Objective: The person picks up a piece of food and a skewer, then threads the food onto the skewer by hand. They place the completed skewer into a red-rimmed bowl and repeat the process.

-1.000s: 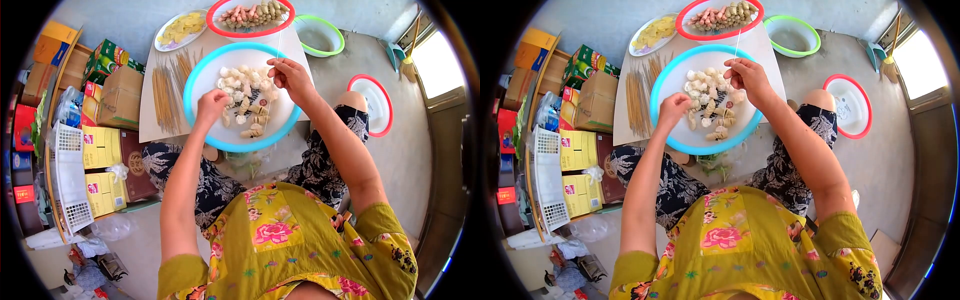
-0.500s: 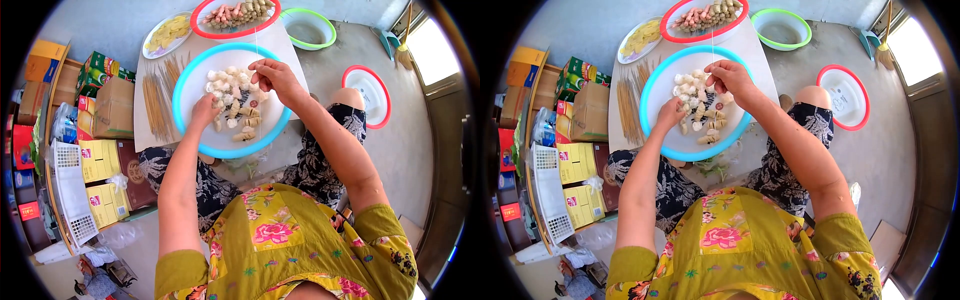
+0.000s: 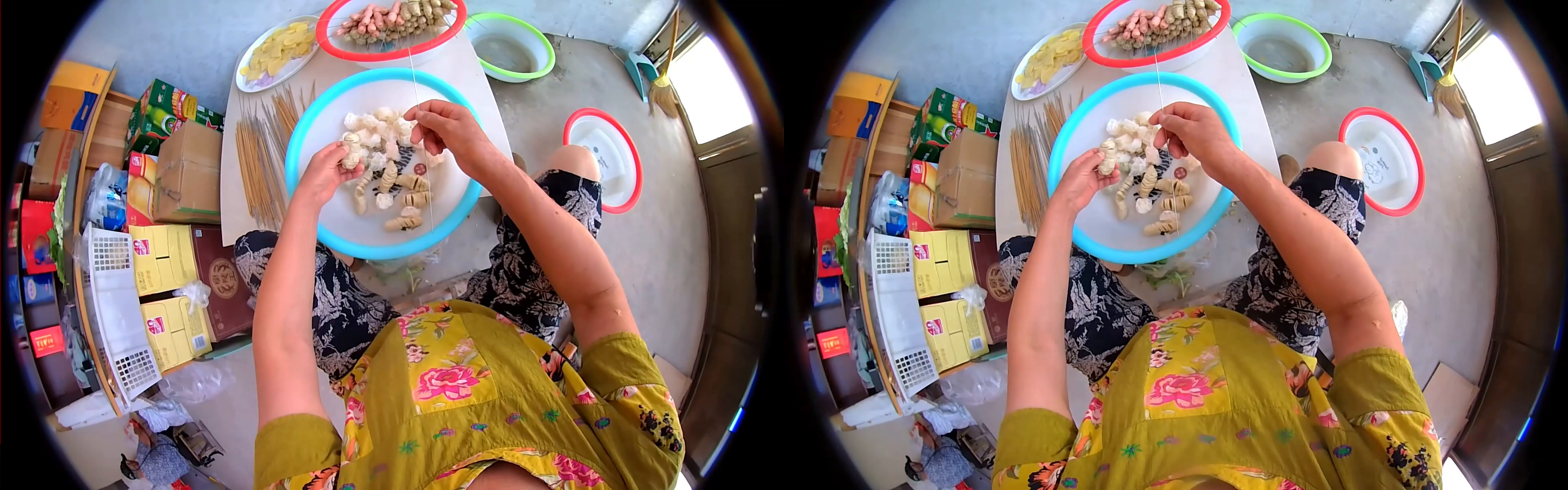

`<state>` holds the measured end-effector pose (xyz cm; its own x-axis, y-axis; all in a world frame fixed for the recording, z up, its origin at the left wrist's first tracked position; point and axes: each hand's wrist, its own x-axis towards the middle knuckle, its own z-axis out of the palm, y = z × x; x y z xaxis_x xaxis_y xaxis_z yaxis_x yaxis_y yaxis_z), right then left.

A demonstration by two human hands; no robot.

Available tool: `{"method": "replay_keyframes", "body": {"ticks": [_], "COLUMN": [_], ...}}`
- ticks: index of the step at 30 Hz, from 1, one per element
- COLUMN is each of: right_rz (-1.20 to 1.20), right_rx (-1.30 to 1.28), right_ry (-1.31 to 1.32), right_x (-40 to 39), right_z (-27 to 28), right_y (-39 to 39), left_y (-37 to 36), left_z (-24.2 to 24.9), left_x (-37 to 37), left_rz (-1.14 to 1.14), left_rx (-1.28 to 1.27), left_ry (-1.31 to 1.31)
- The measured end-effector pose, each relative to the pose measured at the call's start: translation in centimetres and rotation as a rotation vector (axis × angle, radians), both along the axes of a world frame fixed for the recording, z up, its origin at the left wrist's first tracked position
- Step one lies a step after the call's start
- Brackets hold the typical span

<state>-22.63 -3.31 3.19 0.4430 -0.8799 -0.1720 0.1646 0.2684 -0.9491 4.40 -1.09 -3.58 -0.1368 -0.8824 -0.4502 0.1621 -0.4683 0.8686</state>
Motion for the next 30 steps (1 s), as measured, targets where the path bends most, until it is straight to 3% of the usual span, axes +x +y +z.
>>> {"method": "replay_keyframes", "body": {"ticks": [2, 4, 5, 7, 8, 10, 11, 13, 14, 21, 23, 24, 26, 27, 29, 30], "right_rz": [0.013, 0.014, 0.013, 0.015, 0.017, 0.008, 0.008, 0.019, 0.034, 0.006, 0.006, 0.0, 0.02, 0.02, 0.029, 0.041], "right_rx": [0.001, 0.002, -0.001, -0.008, -0.017, -0.018, -0.024, -0.036, -0.052, -0.041, -0.037, -0.037, -0.054, -0.06, -0.068, -0.051], "right_ry": [0.014, 0.026, 0.035, 0.028, 0.023, 0.037, 0.049, 0.05, 0.049, 0.047, 0.037, 0.036, 0.043, 0.041, 0.083, 0.074], "right_x": [0.1, 0.2, 0.2, 0.2, 0.1, 0.1, 0.1, 0.0, 0.0, -0.2, -0.4, -0.5, -0.5, -0.5, -0.5, -0.5], "right_z": [0.2, 0.4, 0.4, 0.4, 0.4, 0.6, 0.6, 0.3, 0.2, 0.1, 0.0, 0.0, 0.2, 0.4, 0.9, 0.7], "right_y": [0.2, 0.3, 0.3, 0.3, 0.4, 0.4, 0.5, 0.3, 0.2, 0.3, 0.2, 0.3, 0.4, 0.5, 0.8, 0.8], "left_y": [0.0, -0.2, -0.1, 0.5, 0.9, 1.9, 1.9, 1.7, 1.6, 1.2, 0.4, 0.1, -0.1, -0.1, 0.0, 0.2], "left_z": [-0.3, -0.8, -1.5, -2.4, -2.4, -2.1, -2.3, -2.6, -2.8, -4.7, -4.5, -4.4, -2.3, -1.2, 1.6, 3.1], "left_x": [0.0, 0.0, 0.2, 0.2, -0.3, -2.0, -2.9, -4.6, -5.3, -7.1, -6.3, -5.8, -5.1, -4.6, -3.8, -3.7], "left_rz": [0.012, -0.015, -0.015, -0.143, -0.151, 0.03, 0.026, -0.307, -0.377, -0.341, -0.318, -0.323, -0.138, -0.136, -0.028, -0.025], "left_rx": [-0.003, 0.037, 0.04, -0.354, -0.352, -0.883, -0.884, -0.483, -0.427, -0.614, -0.311, -0.314, 0.025, 0.02, -0.023, -0.032], "left_ry": [0.036, -0.404, -0.404, -1.144, -1.141, -1.561, -1.558, -1.329, -1.306, -1.366, -1.048, -1.048, -0.442, -0.445, 0.152, 0.147]}}
